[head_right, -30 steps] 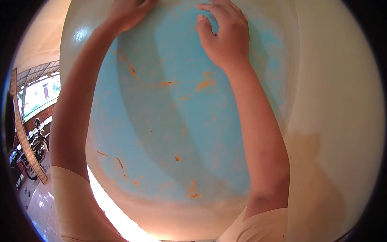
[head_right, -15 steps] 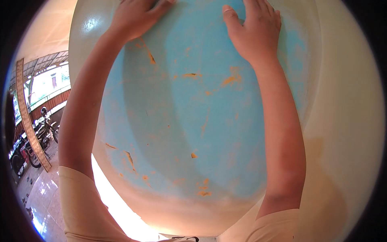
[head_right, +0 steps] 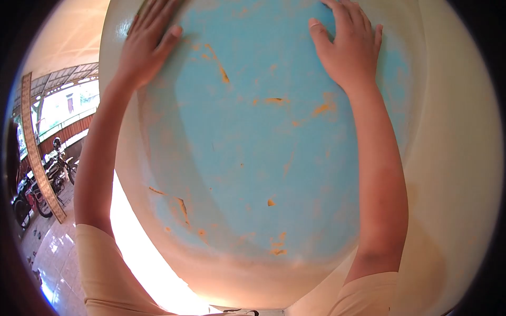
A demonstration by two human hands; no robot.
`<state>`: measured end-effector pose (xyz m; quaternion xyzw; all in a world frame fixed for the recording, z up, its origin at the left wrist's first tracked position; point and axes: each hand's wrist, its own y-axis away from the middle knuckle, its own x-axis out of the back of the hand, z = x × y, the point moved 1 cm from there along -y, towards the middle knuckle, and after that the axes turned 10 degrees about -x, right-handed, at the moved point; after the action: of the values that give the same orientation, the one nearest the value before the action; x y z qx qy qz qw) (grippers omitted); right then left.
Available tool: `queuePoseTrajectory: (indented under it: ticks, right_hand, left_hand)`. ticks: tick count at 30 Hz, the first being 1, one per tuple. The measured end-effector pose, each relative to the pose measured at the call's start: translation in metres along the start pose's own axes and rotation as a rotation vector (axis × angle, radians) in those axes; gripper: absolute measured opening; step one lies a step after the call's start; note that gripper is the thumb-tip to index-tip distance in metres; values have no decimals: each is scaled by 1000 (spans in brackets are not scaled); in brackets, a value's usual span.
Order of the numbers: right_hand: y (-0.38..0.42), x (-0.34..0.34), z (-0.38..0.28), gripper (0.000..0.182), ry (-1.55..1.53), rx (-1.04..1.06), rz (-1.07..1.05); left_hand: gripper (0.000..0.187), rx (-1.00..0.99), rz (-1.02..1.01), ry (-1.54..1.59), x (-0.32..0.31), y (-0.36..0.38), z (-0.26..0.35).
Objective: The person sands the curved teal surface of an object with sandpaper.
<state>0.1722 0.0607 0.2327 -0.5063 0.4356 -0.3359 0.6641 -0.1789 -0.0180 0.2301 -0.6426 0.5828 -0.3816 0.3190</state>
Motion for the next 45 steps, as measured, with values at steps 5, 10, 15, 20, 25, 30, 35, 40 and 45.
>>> queuePoseTrajectory:
  ticks: [5, 10, 15, 20, 25, 30, 35, 40, 45]
  right_hand:
    - [3, 0, 1, 46, 33, -4, -5]
    - [4, -3, 2, 46, 70, -3, 2]
    - [12, -3, -2, 51, 107, 102, -28]
    - [33, 3, -21, 55, 155, 175, -61]
    - [83, 23, -77, 50, 127, 185, -69]
    - [162, 47, -94, 58, 116, 2, -285]
    - [251, 69, -102, 61, 107, -265, -272]
    - [370, 98, -123, 65, 81, -357, -325]
    - [452, 112, -128, 62, 1, -275, -369]
  left_hand:
    - [71, -26, 308, -12, -29, 18, -4]
    - [78, -178, 57, 22, -12, 88, 54]
    - [71, -233, 99, 16, -11, 83, 3]
    - [67, -7, 46, -58, 1, 8, -42]
    - [70, 64, 123, -11, -4, 14, -33]
    - [74, 115, 266, -30, -24, 96, 4]
    - [76, 299, 77, 94, -32, 232, 102]
    - [86, 340, -94, 156, -60, 405, 223]
    - [85, 363, -119, 230, -61, 440, 261]
